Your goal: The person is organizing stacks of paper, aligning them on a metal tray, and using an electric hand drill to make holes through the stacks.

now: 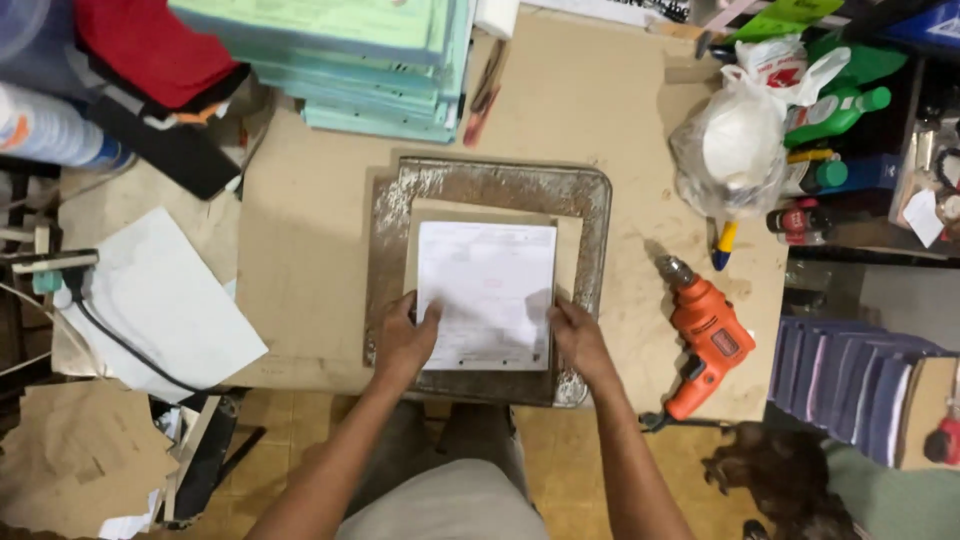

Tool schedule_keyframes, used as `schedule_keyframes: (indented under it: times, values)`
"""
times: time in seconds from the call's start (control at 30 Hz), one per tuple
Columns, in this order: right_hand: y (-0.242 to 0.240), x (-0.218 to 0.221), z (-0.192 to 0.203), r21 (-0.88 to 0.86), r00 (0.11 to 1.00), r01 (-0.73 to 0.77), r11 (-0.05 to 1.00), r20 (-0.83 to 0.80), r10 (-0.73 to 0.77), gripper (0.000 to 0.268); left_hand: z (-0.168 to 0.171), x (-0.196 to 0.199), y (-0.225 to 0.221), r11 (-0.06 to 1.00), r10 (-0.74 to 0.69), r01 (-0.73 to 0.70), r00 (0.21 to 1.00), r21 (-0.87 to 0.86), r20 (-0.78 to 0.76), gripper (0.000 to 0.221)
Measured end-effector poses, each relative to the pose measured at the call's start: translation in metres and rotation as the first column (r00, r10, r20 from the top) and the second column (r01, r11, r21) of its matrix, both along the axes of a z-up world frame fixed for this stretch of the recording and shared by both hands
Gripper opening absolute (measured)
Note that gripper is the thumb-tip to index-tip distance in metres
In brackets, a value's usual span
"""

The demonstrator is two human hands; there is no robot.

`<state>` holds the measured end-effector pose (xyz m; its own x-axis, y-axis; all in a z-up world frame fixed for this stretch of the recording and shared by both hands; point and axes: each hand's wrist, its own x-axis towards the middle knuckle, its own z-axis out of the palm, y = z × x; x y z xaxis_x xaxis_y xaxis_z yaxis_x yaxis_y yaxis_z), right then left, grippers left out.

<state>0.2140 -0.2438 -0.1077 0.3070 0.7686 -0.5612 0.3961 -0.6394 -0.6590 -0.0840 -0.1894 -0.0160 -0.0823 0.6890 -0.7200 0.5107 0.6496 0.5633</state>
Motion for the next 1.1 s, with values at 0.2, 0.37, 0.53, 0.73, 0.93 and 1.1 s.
schedule_keyframes:
  times: [0.2,0.37,0.53,0.73,0.93,1.1]
  values:
    - [0.014,-0.012,0.048,-0.191,0.997,-0.042,0.981,0.057,0.054,0.05,-0.01,0.006,-0.006,0.978,-0.035,0.031,0.999,0.204,0.017,0.05]
    - [0.009,-0.007,0.016,-0.128,0.983,-0.077,0.989,0.157,0.096,0.045,0.032,0.012,0.002,0.996,-0.037,0.038,0.999,0.08,-0.018,0.057]
    - [0.013,-0.021,0.041,-0.11,0.981,-0.09,0.99,0.161,0.107,0.045,0.017,0.012,0.003,0.999,-0.04,0.04,0.999,-0.009,0.022,0.063]
    - [0.021,-0.042,0.078,-0.108,0.971,-0.164,0.98,0.16,0.18,0.061,0.017,0.004,0.004,0.997,-0.077,0.077,0.996,-0.001,0.053,0.072]
    - [-0.001,-0.019,0.028,-0.018,0.968,-0.179,0.984,0.178,0.179,0.063,-0.021,-0.016,-0.01,0.999,-0.024,0.029,0.993,-0.045,0.114,0.069]
    - [-0.001,-0.021,0.035,-0.041,0.976,-0.122,0.992,0.176,0.127,0.06,-0.021,-0.031,-0.049,0.981,0.184,-0.177,0.978,-0.081,0.096,0.07]
